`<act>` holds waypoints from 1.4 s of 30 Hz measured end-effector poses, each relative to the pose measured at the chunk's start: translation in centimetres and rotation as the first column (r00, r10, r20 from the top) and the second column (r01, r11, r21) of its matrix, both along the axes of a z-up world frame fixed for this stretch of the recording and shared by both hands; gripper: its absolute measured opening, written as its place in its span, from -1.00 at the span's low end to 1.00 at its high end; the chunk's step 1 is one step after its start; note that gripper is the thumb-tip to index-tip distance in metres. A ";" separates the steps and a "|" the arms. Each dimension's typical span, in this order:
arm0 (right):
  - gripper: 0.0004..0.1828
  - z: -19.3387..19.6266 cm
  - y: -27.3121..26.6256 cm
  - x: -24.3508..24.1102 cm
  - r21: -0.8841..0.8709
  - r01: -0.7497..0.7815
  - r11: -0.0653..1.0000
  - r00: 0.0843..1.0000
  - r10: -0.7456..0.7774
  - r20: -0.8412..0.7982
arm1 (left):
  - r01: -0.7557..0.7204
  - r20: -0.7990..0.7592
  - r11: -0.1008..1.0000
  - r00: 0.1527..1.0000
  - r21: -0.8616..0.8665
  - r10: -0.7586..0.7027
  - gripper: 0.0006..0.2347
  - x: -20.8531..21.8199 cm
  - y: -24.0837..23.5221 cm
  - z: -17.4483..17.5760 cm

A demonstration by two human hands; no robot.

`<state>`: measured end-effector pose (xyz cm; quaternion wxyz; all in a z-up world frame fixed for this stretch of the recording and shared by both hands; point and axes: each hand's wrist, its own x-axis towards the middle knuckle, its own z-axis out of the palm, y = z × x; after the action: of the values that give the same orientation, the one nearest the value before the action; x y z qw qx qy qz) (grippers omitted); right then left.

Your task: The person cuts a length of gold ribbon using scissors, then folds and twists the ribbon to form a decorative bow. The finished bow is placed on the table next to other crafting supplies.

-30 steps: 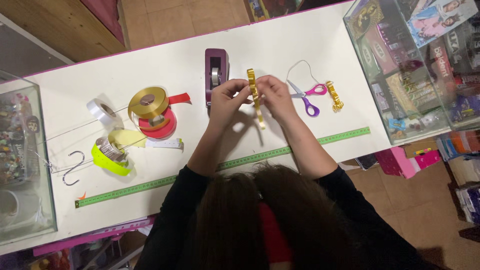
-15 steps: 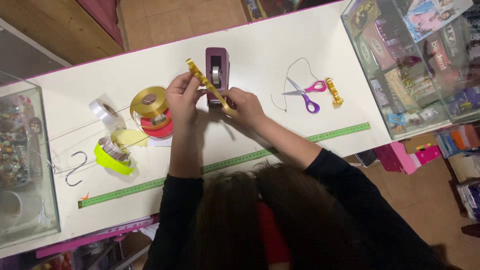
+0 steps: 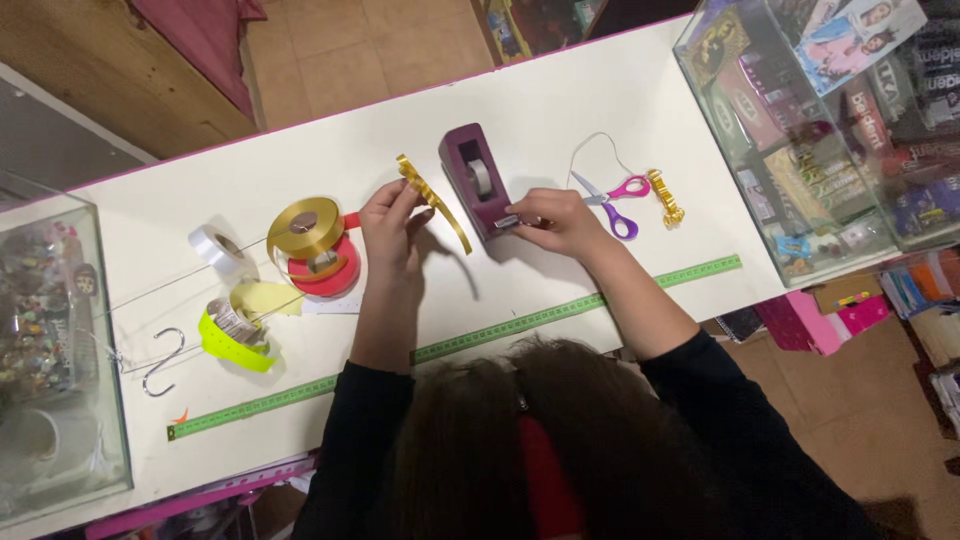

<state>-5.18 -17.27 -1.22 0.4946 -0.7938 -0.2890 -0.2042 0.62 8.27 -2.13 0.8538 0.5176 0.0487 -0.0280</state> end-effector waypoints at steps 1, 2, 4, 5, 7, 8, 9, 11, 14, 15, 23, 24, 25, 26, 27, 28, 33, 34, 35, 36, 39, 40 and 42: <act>-0.78 0.1 -0.6 -0.5 -0.013 0.015 1.000 1.000 -0.015 -0.006 | 0.025 -0.014 0.999 1.000 0.028 -0.025 -0.82 -0.4 -0.4 0.3; -0.78 0.3 -0.8 -0.6 -0.014 0.019 1.000 1.000 -0.019 -0.007 | 0.029 -0.015 0.999 0.999 0.027 -0.028 -0.82 -1.0 -1.0 1.0; -0.76 0.6 -1.0 -0.7 -0.024 0.067 0.997 0.998 -0.067 0.020 | 0.088 -0.079 0.996 0.993 0.005 -0.088 -0.83 -2.5 -2.1 2.6; -0.76 0.4 -1.3 -0.5 -0.023 0.065 0.998 0.998 -0.065 0.018 | 0.086 -0.080 0.996 0.993 0.006 -0.085 -0.83 -2.8 -2.7 1.7; -0.78 -0.1 -1.8 -0.1 -0.047 0.110 0.993 0.994 -0.110 0.005 | 0.161 -0.136 0.979 0.975 -0.129 -0.178 -0.88 -3.4 -3.8 0.1; -0.78 0.0 -1.8 0.0 -0.045 0.110 0.993 0.994 -0.110 0.004 | 0.160 -0.138 0.979 0.974 -0.128 -0.178 -0.88 -4.0 -4.2 0.6; -0.76 0.1 -2.0 0.0 -0.036 0.129 0.991 0.991 -0.130 -0.024 | 0.187 -0.123 0.979 0.973 -0.082 -0.196 -0.88 -4.5 -4.7 1.2; -0.75 0.1 -2.0 0.2 -0.028 0.149 0.988 0.987 -0.150 -0.052 | 0.213 -0.108 0.976 0.970 -0.037 -0.216 -0.88 -5.4 -5.4 3.1; -0.72 -0.6 -1.8 0.5 0.059 0.149 0.987 0.975 -0.137 -0.178 | 0.267 -0.094 0.963 0.960 0.031 -0.263 -0.90 -5.9 -5.8 4.9; -0.72 -1.1 -1.7 0.4 0.189 0.129 0.974 0.940 -0.060 -0.335 | 0.300 -0.093 0.953 0.948 -0.045 -0.303 -0.90 -5.4 -5.8 4.0; -0.68 2.6 -0.4 -0.4 0.465 0.263 0.846 0.684 0.177 -0.708 | 0.344 -0.107 0.934 0.929 -0.092 -0.353 -0.87 -4.7 -5.0 1.2; -0.73 3.8 -0.2 -0.6 0.488 0.284 0.825 0.628 0.225 -0.745 | 0.359 -0.114 0.927 0.922 -0.109 -0.370 -0.87 -4.4 -5.1 0.7; -0.77 4.9 -0.2 -0.8 0.509 0.308 0.804 0.570 0.272 -0.775 | 0.374 -0.119 0.919 0.914 -0.127 -0.389 -0.88 -4.1 -5.2 0.3; -0.77 4.0 -0.5 -0.6 0.508 0.311 0.803 0.567 0.272 -0.777 | 0.375 -0.123 0.918 0.913 -0.127 -0.390 -0.88 -4.2 -5.1 0.6; -0.80 3.2 -0.8 -0.2 0.514 0.331 0.792 0.526 0.298 -0.797 | 0.386 -0.102 0.918 0.913 -0.090 -0.394 -0.88 -4.1 -5.1 1.1; -0.83 2.4 -1.1 0.2 0.518 0.351 0.780 0.483 0.323 -0.814 | 0.395 -0.081 0.917 0.914 -0.053 -0.398 -0.88 -4.0 -5.1 1.6; -0.84 1.2 -0.9 0.7 0.524 0.372 0.766 0.485 0.321 -0.813 | 0.439 -0.036 0.896 0.899 0.066 -0.437 -0.92 -4.5 -4.1 2.5; -0.84 0.9 -0.9 0.8 0.522 0.370 0.768 0.493 0.314 -0.811 | 0.474 -0.048 0.873 0.880 0.114 -0.472 -0.88 -4.3 -3.9 2.2; -0.84 0.7 -0.9 0.8 0.522 0.374 0.766 0.496 0.311 -0.811 | 0.479 -0.046 0.870 0.878 0.114 -0.477 -0.88 -4.6 -3.9 2.7; -0.85 0.6 -0.9 0.8 0.521 0.379 0.765 0.510 0.297 -0.807 | 0.522 -0.125 0.853 0.847 0.015 -0.517 -0.89 -4.8 -3.9 3.2; -0.87 1.0 -0.3 0.6 0.506 0.389 0.770 0.539 0.255 -0.803 | 0.538 -0.208 0.831 0.804 -0.142 -0.557 -0.89 -5.2 -3.7 5.0; -0.89 1.3 -0.3 0.4 0.487 0.398 0.777 0.550 0.222 -0.805 | 0.524 -0.218 0.828 0.800 -0.202 -0.559 -0.89 -5.3 -3.8 5.7; -0.89 1.0 -0.5 0.3 0.485 0.395 0.780 0.565 0.209 -0.798 | 0.548 -0.197 0.816 0.793 -0.186 -0.577 -0.89 -4.8 -4.0 3.2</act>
<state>-4.86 -17.73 -0.25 0.7881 -0.6020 0.1027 0.0771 -4.15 4.27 1.04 0.8233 0.4492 -0.0046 -0.3470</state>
